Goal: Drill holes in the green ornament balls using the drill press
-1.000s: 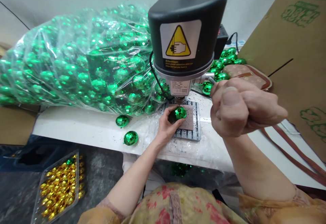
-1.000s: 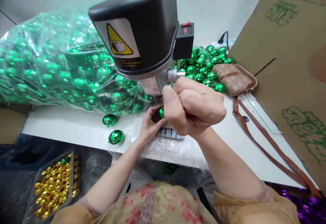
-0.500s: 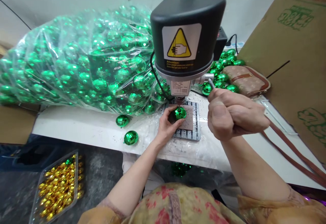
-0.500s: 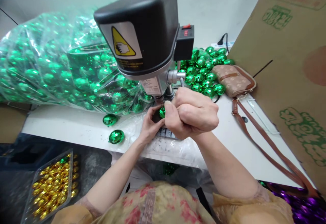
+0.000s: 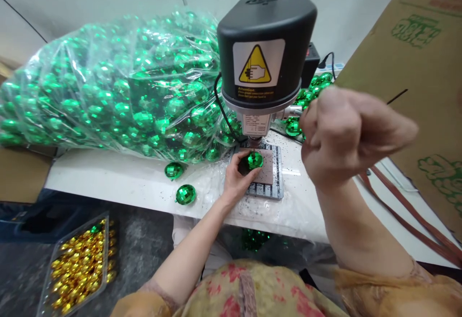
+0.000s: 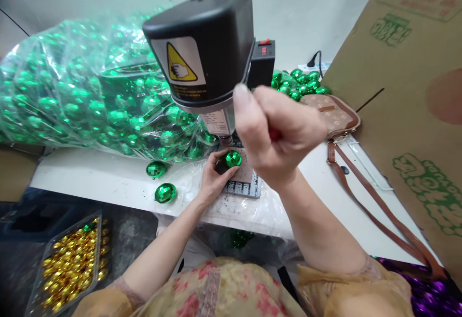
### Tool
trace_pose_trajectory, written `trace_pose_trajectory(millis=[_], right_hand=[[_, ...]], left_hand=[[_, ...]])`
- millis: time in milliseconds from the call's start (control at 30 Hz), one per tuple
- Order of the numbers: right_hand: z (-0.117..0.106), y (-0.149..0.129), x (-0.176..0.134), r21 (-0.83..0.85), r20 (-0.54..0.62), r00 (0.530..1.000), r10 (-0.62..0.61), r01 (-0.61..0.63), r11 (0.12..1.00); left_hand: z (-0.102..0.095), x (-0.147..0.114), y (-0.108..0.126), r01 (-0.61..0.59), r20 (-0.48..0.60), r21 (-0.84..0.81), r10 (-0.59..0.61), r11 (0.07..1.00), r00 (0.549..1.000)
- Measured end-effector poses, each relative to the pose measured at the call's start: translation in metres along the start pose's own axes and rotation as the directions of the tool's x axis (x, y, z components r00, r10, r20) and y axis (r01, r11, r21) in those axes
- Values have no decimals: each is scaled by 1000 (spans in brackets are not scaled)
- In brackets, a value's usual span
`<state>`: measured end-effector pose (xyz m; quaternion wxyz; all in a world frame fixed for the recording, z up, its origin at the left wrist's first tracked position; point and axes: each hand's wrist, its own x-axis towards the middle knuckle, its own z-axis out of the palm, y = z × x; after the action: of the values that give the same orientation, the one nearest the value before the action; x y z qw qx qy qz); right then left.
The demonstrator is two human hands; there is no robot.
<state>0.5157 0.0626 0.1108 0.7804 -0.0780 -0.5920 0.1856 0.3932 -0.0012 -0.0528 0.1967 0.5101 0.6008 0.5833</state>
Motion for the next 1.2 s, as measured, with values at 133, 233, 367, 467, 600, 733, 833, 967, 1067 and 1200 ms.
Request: trace_pose_trajectory(millis=[133,233,367,467,600,733,833,967,1067,1200], right_hand=[[8,-7,20,-15,-24,991,128,-128,992],[8,-5,21,16,2,992,128,-128,992],[9,0,19,58,-28,997,68,-67,996],[10,2,19,80,-39,999,38,-35,996],[9,3,19,79,-53,997,59,-55,995],[10,4,17,52,-82,992,92,-88,995],[11,6,18,34,-109,992,67,-63,997],[12,7,19,51,-137,991,4,3,999],[13,5,19,48,-100,995,18,-13,999],[10,5,18,102,-48,999,-15,19,995]], left_hand=[[-11,-26,22,-180,-72,126,190,976,979],[-27,-63,38,-471,159,131,451,872,878],[-44,-108,38,-761,564,182,568,623,600],[-61,-125,31,-834,616,227,588,503,523],[-100,-124,23,-526,180,686,584,503,792],[-148,-106,5,-91,-51,892,297,444,953],[-165,-93,-4,-94,18,818,140,567,990],[-139,-72,7,-4,-121,435,63,901,991],[-96,-45,18,157,-89,-24,-159,987,983],[-47,-6,10,274,44,-277,-272,921,961]])
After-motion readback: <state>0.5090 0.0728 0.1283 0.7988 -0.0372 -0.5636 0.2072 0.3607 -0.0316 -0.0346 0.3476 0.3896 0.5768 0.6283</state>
